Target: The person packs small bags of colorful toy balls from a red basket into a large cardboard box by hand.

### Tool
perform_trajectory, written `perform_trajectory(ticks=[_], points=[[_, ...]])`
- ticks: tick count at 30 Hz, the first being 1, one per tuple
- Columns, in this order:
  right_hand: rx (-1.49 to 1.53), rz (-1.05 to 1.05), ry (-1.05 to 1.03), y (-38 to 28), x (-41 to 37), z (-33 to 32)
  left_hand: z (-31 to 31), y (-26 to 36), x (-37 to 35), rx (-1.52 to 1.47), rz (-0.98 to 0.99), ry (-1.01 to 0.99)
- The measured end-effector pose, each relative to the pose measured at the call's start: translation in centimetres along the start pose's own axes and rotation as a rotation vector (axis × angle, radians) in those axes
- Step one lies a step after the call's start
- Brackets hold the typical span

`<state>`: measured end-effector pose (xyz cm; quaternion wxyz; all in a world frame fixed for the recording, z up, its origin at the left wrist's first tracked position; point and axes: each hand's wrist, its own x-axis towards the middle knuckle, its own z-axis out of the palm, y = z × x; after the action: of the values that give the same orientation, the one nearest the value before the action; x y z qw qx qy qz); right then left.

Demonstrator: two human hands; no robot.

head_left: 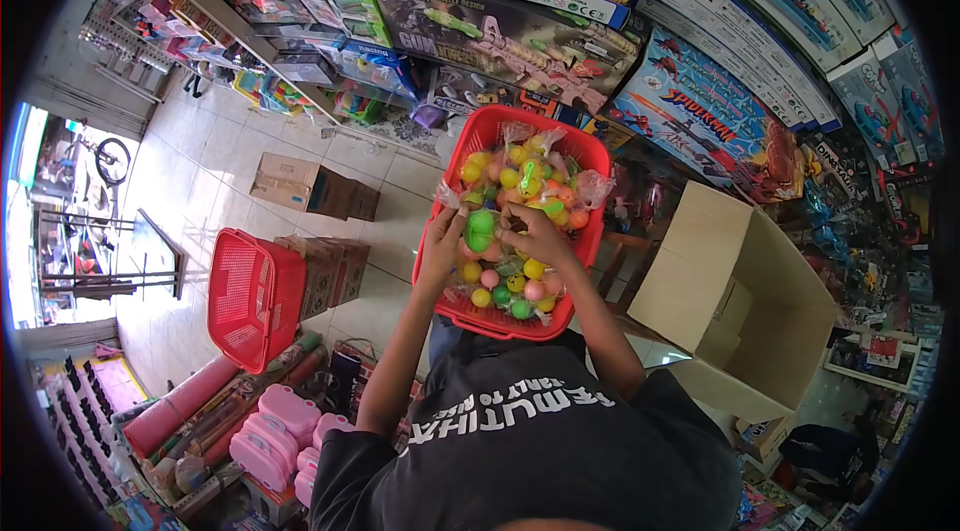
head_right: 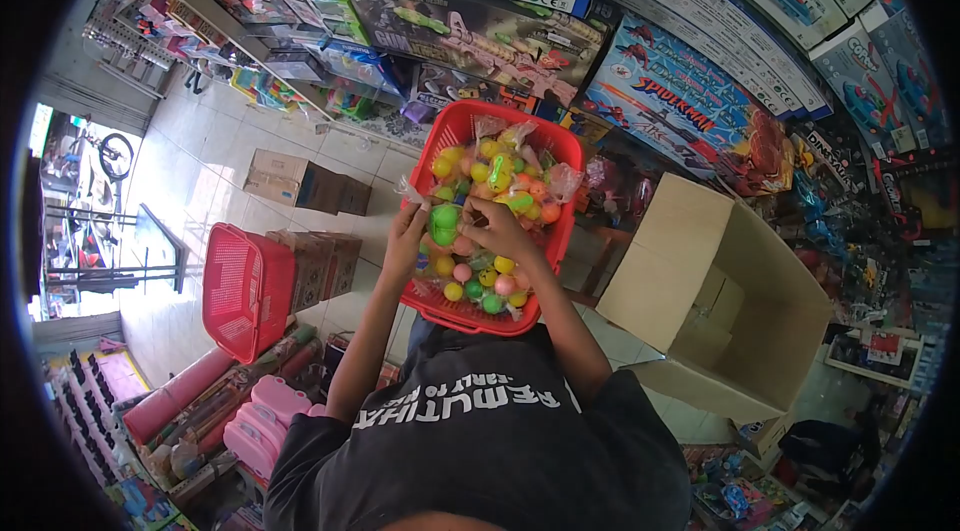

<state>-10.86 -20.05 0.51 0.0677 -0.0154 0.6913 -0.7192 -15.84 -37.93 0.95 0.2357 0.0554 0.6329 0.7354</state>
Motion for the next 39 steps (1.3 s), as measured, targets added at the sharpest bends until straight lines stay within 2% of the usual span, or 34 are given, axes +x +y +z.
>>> perform_trajectory(ticks=[2,5,7,8,9,11,12,14,21,23,31,33,35,37,39], points=[[-0.052,0.007,-0.030,-0.8,0.4,-0.5,-0.5,0.3,0.1,0.087,0.066,0.028],[-0.168,-0.052,0.068,-1.0,1.3,-1.4,-0.8,1.3,0.0,0.093,0.039,0.024],[-0.532,-0.216,0.399,0.4,2.0,-2.4,-1.0,1.3,0.1,0.125,0.073,0.030],[-0.689,-0.261,0.446,1.1,2.5,-3.3,-1.0,1.3,0.1,0.157,0.109,0.034],[-0.690,-0.257,0.451,1.9,2.8,-3.7,-1.3,1.0,0.3,0.156,0.107,0.028],[-0.853,-0.017,0.492,2.6,3.0,-4.3,-1.4,0.6,0.7,0.318,0.160,0.075],[-0.854,-0.008,0.501,3.4,3.1,-4.2,-1.4,0.2,0.7,0.318,0.155,0.063],[-0.946,-0.135,0.571,4.9,3.6,-3.8,-0.7,0.6,0.7,0.283,0.138,0.106],[-0.766,-0.075,0.537,4.6,2.9,-4.0,0.3,0.5,0.3,0.334,0.194,0.119],[-0.775,-0.107,0.533,4.8,2.6,-3.8,0.6,0.8,-0.1,0.400,0.153,0.117],[-0.716,-0.093,0.571,3.8,1.0,-1.7,-0.4,-0.4,-0.4,0.341,0.232,0.094],[-0.811,-0.081,0.647,4.7,1.0,-1.4,-1.3,-1.1,-0.6,0.351,0.244,0.088],[-0.927,-0.050,0.635,4.5,1.1,-1.3,-1.8,-1.1,-1.2,0.457,0.276,0.091],[-1.043,-0.019,0.622,4.4,0.7,-0.8,-1.9,-1.0,-2.0,0.423,0.296,0.072],[-1.137,-0.076,0.650,4.1,0.3,-0.3,-2.1,-0.4,-2.9,0.386,0.325,0.051]])
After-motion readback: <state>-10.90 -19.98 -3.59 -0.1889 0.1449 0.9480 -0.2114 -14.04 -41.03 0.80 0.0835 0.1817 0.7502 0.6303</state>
